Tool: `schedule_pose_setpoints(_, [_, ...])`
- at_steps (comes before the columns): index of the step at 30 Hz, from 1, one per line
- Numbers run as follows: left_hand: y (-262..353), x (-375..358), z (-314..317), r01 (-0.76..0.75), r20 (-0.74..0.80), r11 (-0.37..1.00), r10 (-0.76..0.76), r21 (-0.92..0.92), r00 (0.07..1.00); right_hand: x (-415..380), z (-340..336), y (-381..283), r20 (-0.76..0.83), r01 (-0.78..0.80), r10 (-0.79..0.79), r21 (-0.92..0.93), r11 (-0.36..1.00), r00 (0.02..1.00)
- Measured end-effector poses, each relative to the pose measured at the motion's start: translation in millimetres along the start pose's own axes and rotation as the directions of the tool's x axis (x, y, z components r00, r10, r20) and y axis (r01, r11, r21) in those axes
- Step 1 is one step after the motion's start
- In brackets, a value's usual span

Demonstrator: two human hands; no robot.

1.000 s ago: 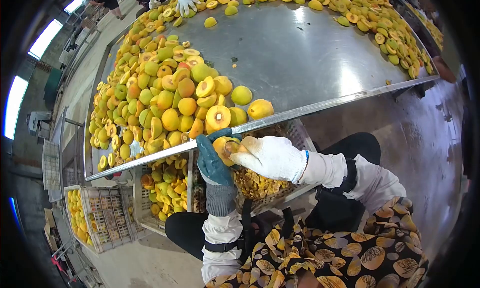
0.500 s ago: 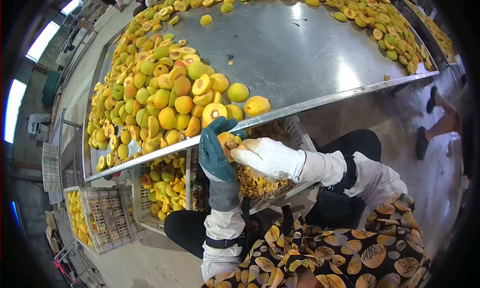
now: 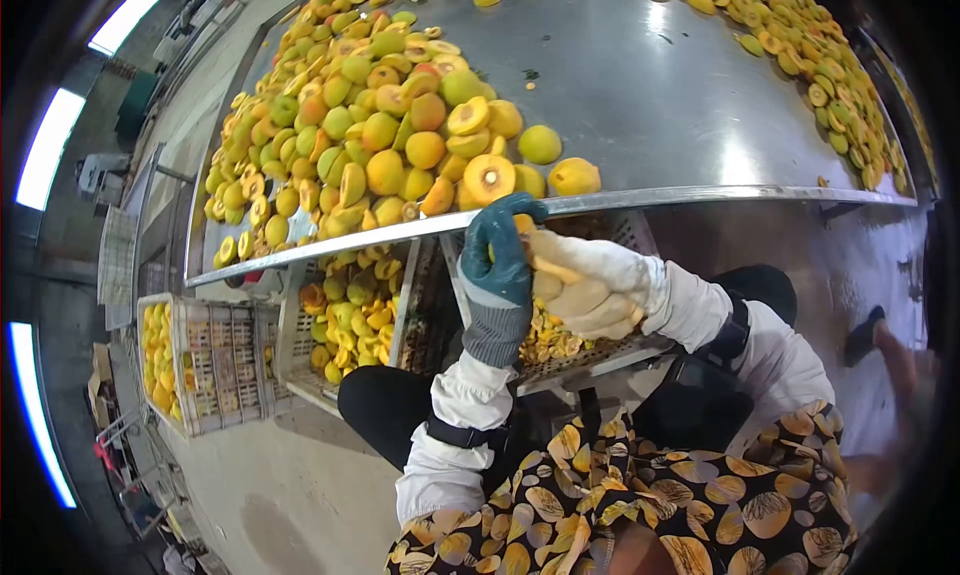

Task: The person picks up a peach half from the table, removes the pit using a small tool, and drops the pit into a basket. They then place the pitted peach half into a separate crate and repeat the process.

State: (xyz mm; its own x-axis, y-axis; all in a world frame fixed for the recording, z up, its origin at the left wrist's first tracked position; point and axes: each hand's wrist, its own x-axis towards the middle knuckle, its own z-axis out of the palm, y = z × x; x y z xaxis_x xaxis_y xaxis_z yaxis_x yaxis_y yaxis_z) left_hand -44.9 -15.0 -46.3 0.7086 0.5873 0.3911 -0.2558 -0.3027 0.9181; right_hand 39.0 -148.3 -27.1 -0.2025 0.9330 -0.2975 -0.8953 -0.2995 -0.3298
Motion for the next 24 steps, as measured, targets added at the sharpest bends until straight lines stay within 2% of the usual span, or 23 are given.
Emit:
schedule_pose_setpoints(1, [3,1,-3,0.017,0.039,1.0,-0.017,0.005,0.999,4,-12,-1,0.157,-0.092,0.07,0.134,0.987,0.985])
schedule_pose_setpoints(2, [6,2,-4,0.078,0.047,0.995,-0.075,-0.067,0.996,7,-19,0,0.253,-0.138,0.087,0.191,0.972,0.964])
schedule_pose_setpoints(3, [9,1,-6,0.138,0.06,0.981,-0.131,-0.138,0.99,5,-4,-2,0.05,-0.073,0.074,-0.007,0.997,0.996])
schedule_pose_setpoints(4, [11,1,-8,0.196,0.078,0.959,-0.183,-0.207,0.98,-2,21,-4,-0.144,-0.043,0.012,-0.217,0.975,0.989])
schedule_pose_setpoints(5, [8,0,-12,0.221,0.09,0.957,-0.207,-0.188,0.974,-5,36,-4,-0.315,-0.05,-0.093,-0.418,0.907,0.945])
schedule_pose_setpoints(8, [0,-4,-23,0.009,0.096,0.999,-0.013,0.044,0.995,6,14,5,-0.193,-0.033,-0.021,-0.272,0.962,0.981])
schedule_pose_setpoints(9, [2,-4,-24,-0.019,0.1,0.999,0.015,0.041,0.995,11,0,7,-0.007,-0.07,0.069,-0.077,0.995,0.998])
schedule_pose_setpoints(10, [4,-8,-27,0.106,0.123,0.993,-0.099,-0.048,0.987,17,-12,9,0.18,-0.175,0.157,0.093,0.98,0.971])
schedule_pose_setpoints(12, [8,-2,-33,0.316,0.205,0.923,-0.273,-0.22,0.94,20,-17,6,0.226,-0.203,0.176,0.102,0.974,0.958])
schedule_pose_setpoints(13, [14,-1,-34,0.38,0.198,0.889,-0.336,-0.255,0.921,19,-10,7,0.111,-0.184,0.179,0.035,0.982,0.978])
schedule_pose_setpoints(14, [15,-2,-41,0.356,0.186,0.921,-0.326,-0.161,0.927,25,-12,13,-0.015,-0.122,0.121,-0.082,0.989,0.993])
schedule_pose_setpoints(16, [34,-4,-48,0.296,0.094,0.95,-0.287,-0.097,0.953,18,16,5,-0.121,-0.129,0.083,-0.447,0.885,0.989])
schedule_pose_setpoints(17, [32,-7,-51,0.34,0.02,0.936,-0.34,-0.096,0.94,19,18,-1,-0.087,-0.139,0.11,-0.503,0.853,0.99])
schedule_pose_setpoints(18, [30,-8,-56,0.386,-0.056,0.917,-0.392,-0.098,0.918,18,24,-4,-0.127,-0.15,0.085,-0.685,0.713,0.988])
schedule_pose_setpoints(20, [3,-1,-85,0.417,-0.186,0.788,-0.541,-0.452,0.821,14,38,-9,-0.184,-0.179,0.016,-0.929,0.322,0.983])
schedule_pose_setpoints(21, [-12,6,-113,0.416,-0.199,0.891,-0.447,-0.182,0.872,28,-3,10,0.113,0.132,-0.175,-0.986,0.101,0.978])
schedule_pose_setpoints(22, [-5,21,-129,0.376,-0.209,0.921,-0.349,0.103,0.913,22,2,8,0.064,0.058,-0.172,-0.998,-0.04,0.983])
schedule_pose_setpoints(23, [7,31,-140,0.349,-0.2,0.704,-0.288,0.619,0.936,20,1,5,-0.081,-0.118,-0.179,-0.972,-0.205,0.98])
schedule_pose_setpoints(24, [-16,38,-153,-0.018,-0.014,0.304,0.104,0.953,0.995,20,-1,6,-0.219,-0.281,-0.205,-0.891,-0.357,0.954])
